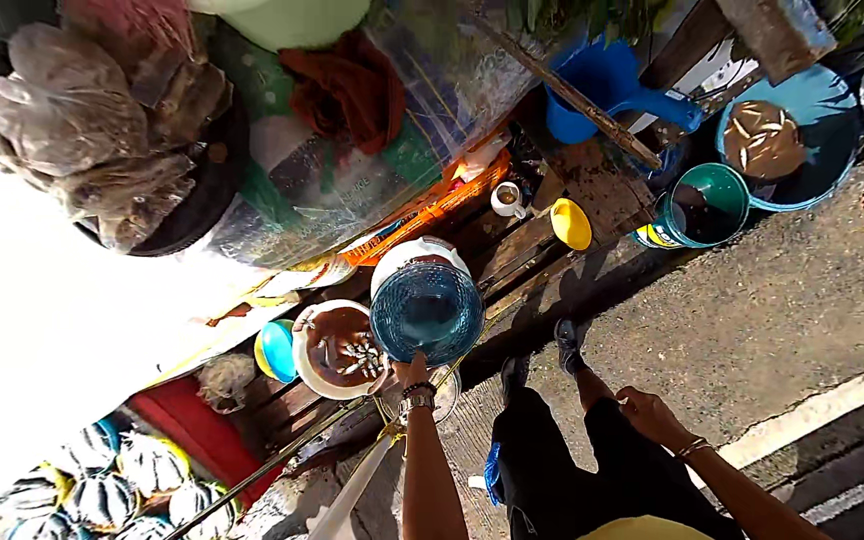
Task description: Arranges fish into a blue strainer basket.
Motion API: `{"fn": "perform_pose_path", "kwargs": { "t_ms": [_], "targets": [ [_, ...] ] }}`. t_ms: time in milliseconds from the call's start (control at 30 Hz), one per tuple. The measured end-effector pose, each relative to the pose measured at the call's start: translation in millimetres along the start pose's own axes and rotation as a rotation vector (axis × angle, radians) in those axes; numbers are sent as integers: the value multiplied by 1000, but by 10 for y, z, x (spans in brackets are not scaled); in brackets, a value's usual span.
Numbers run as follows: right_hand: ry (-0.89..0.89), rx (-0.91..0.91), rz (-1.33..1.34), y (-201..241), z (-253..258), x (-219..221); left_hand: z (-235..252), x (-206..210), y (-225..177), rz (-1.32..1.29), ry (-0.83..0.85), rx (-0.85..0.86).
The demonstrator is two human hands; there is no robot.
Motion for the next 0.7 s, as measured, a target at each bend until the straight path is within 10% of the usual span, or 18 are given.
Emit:
{"fn": "perform_pose_path", "kwargs": {
  "t_ms": [267,433,700],
  "targets": [
    [13,104,-3,-567,128,-74,-416,1311,-70,-57,285,33],
    [-40,175,85,-1035,101,-185,-254,2279,-147,395,410,115],
    [-84,248,170,-1633,-24,-210,-694,2475,-740,742,230,412]
  ]
}}
Point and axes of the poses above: each hand's wrist, its own z-axis towards the middle knuckle, its own x-axis out of the palm, y = z × x, the point moved 8 cm from there along z, towards the middle knuckle, and after that the axes turned 7 degrees about x, right-handed, at the moved point
